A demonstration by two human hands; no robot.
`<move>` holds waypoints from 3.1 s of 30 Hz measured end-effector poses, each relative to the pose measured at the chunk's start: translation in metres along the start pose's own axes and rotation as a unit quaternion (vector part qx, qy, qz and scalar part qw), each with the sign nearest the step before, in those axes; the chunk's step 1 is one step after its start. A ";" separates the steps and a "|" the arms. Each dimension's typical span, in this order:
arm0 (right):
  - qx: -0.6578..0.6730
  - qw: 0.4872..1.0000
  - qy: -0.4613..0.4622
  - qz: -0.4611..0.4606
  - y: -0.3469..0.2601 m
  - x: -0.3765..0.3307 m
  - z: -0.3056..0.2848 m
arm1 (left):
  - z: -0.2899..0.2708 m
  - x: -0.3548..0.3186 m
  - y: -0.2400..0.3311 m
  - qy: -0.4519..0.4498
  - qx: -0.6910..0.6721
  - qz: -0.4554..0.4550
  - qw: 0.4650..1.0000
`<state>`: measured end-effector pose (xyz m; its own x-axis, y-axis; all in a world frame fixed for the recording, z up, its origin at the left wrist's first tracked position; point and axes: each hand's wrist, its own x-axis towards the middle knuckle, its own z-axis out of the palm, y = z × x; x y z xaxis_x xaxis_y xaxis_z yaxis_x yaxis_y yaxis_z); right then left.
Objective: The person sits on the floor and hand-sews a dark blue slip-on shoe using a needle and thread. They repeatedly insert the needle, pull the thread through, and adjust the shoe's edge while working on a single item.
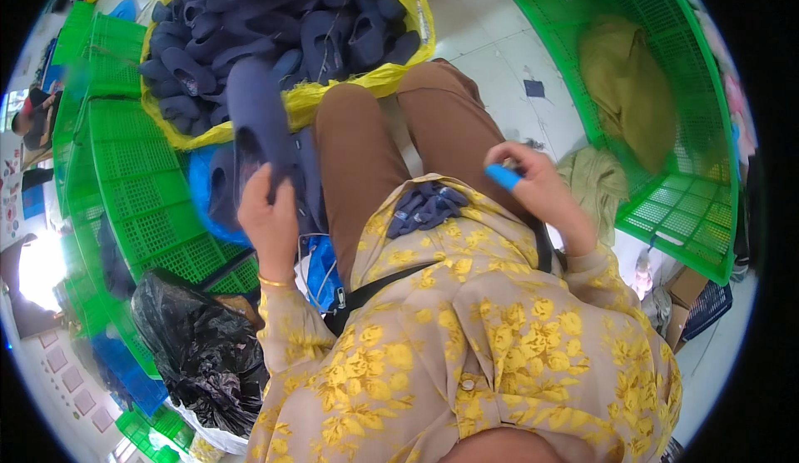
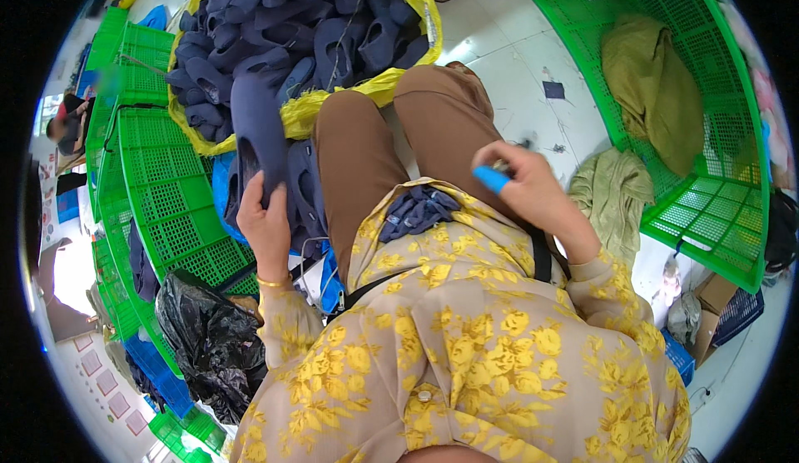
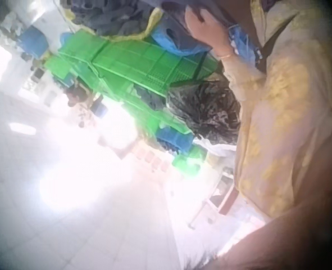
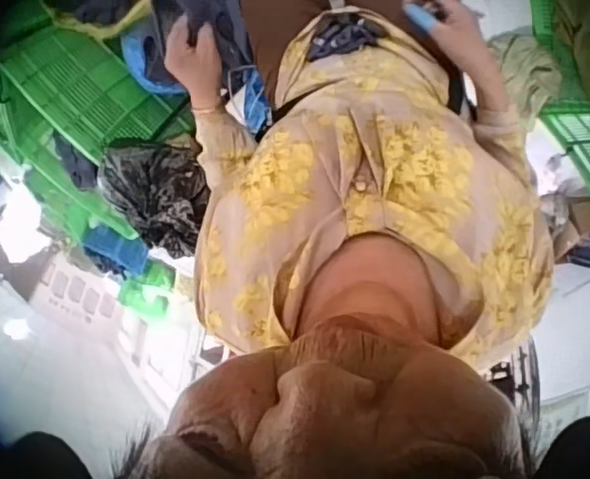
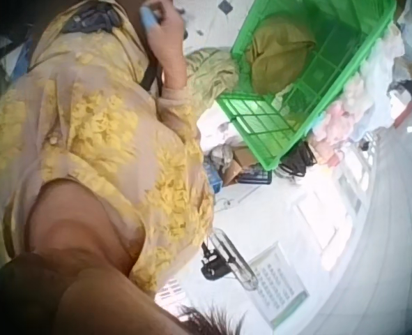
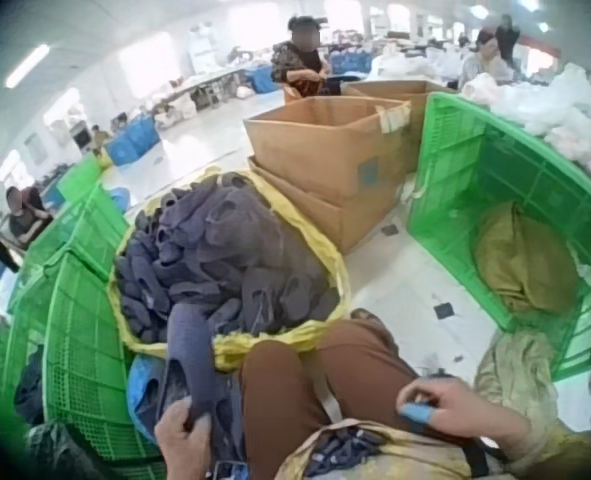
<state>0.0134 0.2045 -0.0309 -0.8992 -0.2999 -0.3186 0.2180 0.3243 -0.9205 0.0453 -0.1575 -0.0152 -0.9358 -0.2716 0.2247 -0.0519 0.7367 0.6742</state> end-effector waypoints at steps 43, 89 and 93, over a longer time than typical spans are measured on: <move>0.107 0.988 0.003 -0.110 -0.048 -0.033 0.012 | 0.055 -0.020 0.148 -0.355 -0.442 -0.239 0.788; -0.110 0.949 -0.133 -0.264 -0.060 -0.032 -0.027 | 0.047 -0.016 0.123 -0.416 -0.423 -0.116 0.797; -0.154 0.941 -0.137 -0.267 -0.064 -0.033 -0.028 | 0.047 -0.017 0.124 -0.413 -0.425 -0.120 0.796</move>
<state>0.0188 0.2187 0.0451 -0.7080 -0.7010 0.0855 -0.3961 0.2939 -0.8699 0.0380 -0.0327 0.0312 -0.8628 0.4172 -0.2856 -0.3383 -0.0566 0.9393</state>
